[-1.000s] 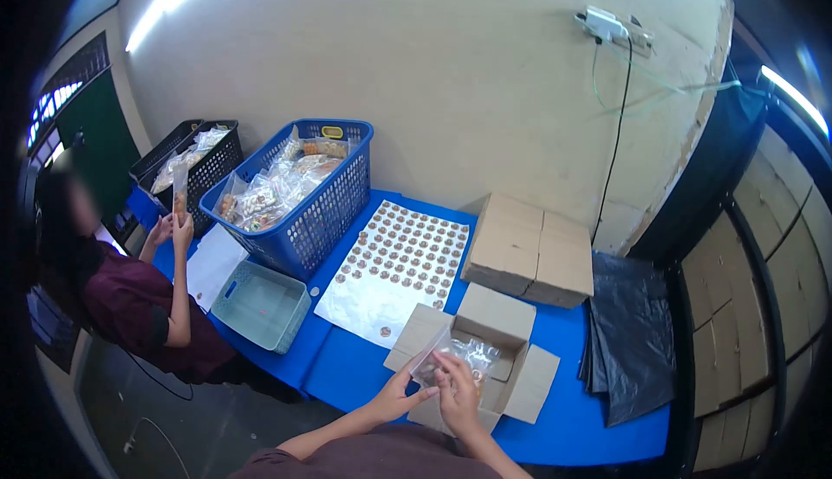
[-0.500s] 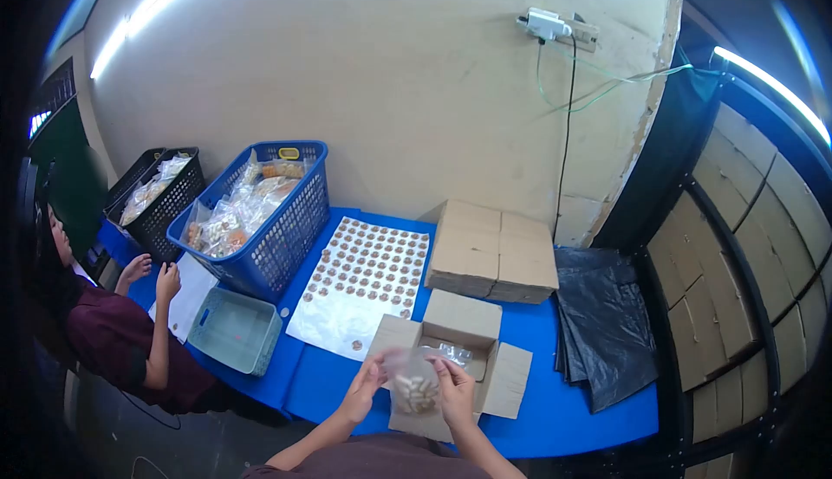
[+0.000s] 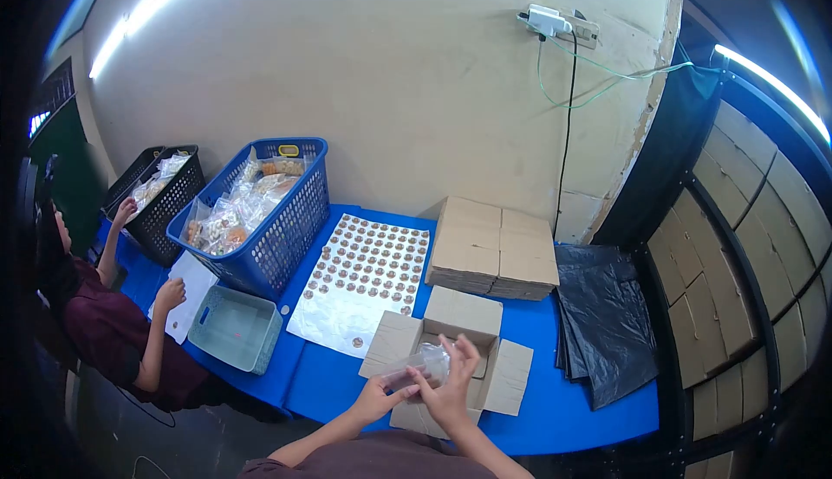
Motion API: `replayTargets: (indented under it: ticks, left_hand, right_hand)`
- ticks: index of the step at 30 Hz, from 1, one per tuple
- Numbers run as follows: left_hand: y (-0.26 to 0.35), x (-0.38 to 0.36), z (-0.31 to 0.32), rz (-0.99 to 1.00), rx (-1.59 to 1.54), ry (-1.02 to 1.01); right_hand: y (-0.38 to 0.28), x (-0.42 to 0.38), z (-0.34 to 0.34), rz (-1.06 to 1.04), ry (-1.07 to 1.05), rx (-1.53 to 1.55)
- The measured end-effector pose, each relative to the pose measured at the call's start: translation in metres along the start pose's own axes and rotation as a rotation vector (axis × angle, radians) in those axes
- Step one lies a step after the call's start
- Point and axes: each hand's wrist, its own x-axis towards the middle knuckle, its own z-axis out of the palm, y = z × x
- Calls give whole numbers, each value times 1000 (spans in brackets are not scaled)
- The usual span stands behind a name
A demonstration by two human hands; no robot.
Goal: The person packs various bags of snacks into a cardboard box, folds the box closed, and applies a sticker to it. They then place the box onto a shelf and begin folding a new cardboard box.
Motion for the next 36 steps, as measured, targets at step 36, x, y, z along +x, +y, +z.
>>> replayTargets:
  ticks: [36]
  left_hand:
    - [-22,-14,12,-147,-100,62]
  right_hand:
    - [31,1,-7,528,-121,672]
